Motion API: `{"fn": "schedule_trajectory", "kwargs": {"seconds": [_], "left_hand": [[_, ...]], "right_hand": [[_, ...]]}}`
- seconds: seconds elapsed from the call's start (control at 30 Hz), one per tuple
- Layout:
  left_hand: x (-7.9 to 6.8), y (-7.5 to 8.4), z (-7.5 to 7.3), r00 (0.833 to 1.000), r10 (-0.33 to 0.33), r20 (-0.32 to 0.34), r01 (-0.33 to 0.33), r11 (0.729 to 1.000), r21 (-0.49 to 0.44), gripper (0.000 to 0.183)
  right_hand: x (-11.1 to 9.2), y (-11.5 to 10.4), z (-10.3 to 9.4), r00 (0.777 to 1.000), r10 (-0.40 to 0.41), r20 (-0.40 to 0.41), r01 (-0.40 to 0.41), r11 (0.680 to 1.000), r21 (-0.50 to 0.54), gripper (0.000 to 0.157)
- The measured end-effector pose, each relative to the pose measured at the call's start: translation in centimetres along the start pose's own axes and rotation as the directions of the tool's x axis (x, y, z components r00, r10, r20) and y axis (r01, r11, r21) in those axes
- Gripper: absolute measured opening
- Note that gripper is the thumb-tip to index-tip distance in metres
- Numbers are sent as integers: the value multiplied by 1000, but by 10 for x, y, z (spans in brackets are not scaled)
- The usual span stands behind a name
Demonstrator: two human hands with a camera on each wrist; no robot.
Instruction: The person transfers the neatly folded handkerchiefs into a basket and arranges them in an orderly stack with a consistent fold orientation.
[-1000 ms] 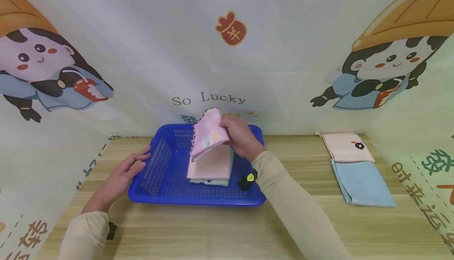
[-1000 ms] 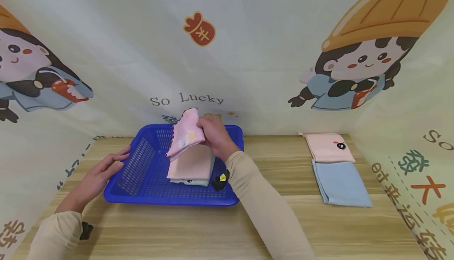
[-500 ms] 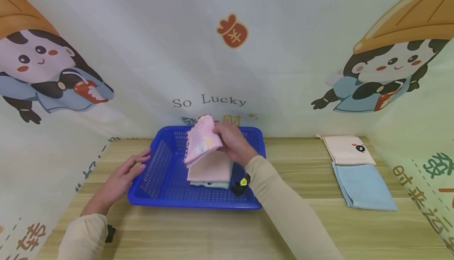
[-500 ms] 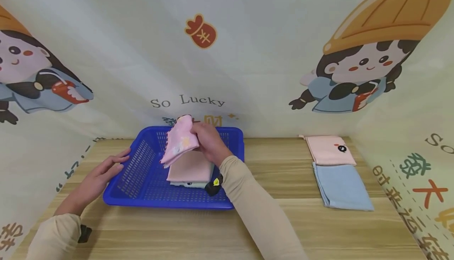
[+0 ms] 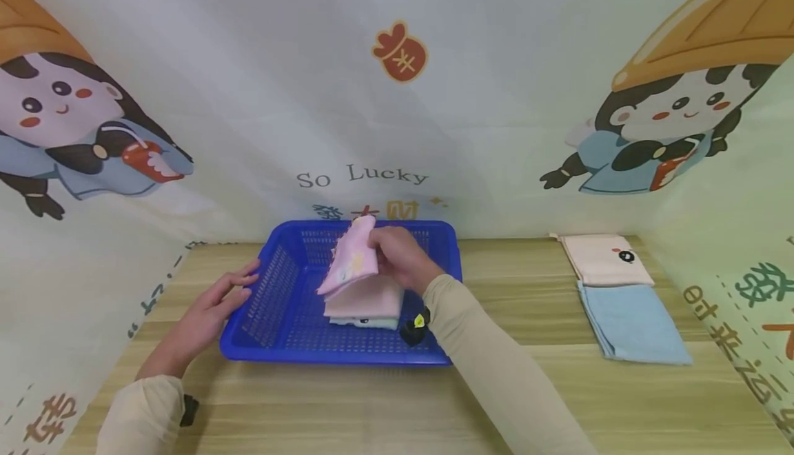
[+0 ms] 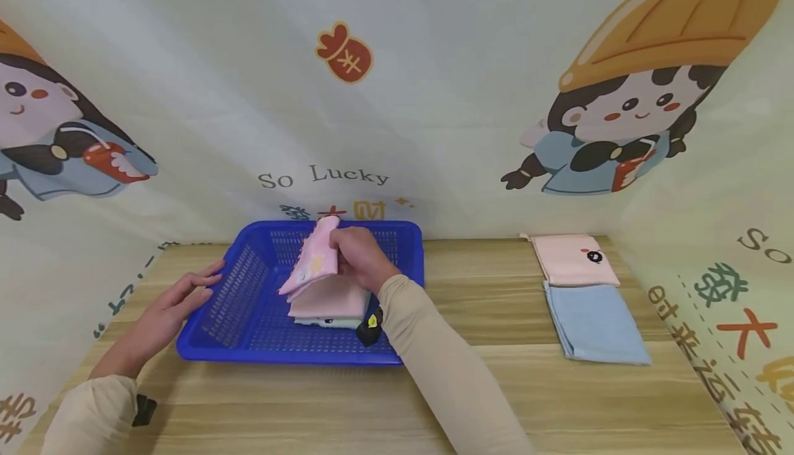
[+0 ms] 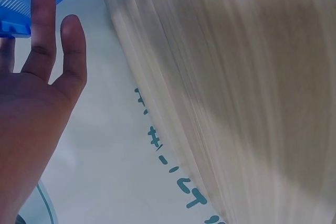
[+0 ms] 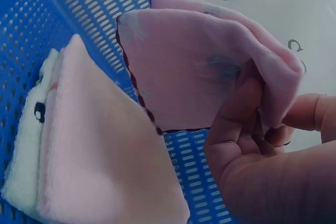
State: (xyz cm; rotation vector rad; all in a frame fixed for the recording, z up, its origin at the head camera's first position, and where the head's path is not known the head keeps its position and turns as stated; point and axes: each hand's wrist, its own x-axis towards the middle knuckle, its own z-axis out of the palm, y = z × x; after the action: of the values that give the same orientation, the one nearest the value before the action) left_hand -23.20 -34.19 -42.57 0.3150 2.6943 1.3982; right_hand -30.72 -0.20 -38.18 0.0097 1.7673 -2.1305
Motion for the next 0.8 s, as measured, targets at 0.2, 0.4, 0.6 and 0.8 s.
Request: {"fn": "schedule_trajectory", "kwargs": {"seconds": [0.2,0.4,0.6,0.8], "left_hand": [[-4,-1,0,1000,9,0,-9,1000,-13,46],[0,-2,0,1000,8,0,-8,1000,-2,48],[0,-2,1,1000,-6,6,7,1000,-15,48],[-1,-2,1,1000,11,1,-11,1000,0,45]], "right_hand": [[-1,4,2,1000,14,14,-12,996,-89,15],[-2,4,1,999,32,18,-29,987,-159,12],[-5,5,-1,995,104,13,-99,976,-194,22],[-6,4,-8,986,158,54,-145,969,-199,22]]}}
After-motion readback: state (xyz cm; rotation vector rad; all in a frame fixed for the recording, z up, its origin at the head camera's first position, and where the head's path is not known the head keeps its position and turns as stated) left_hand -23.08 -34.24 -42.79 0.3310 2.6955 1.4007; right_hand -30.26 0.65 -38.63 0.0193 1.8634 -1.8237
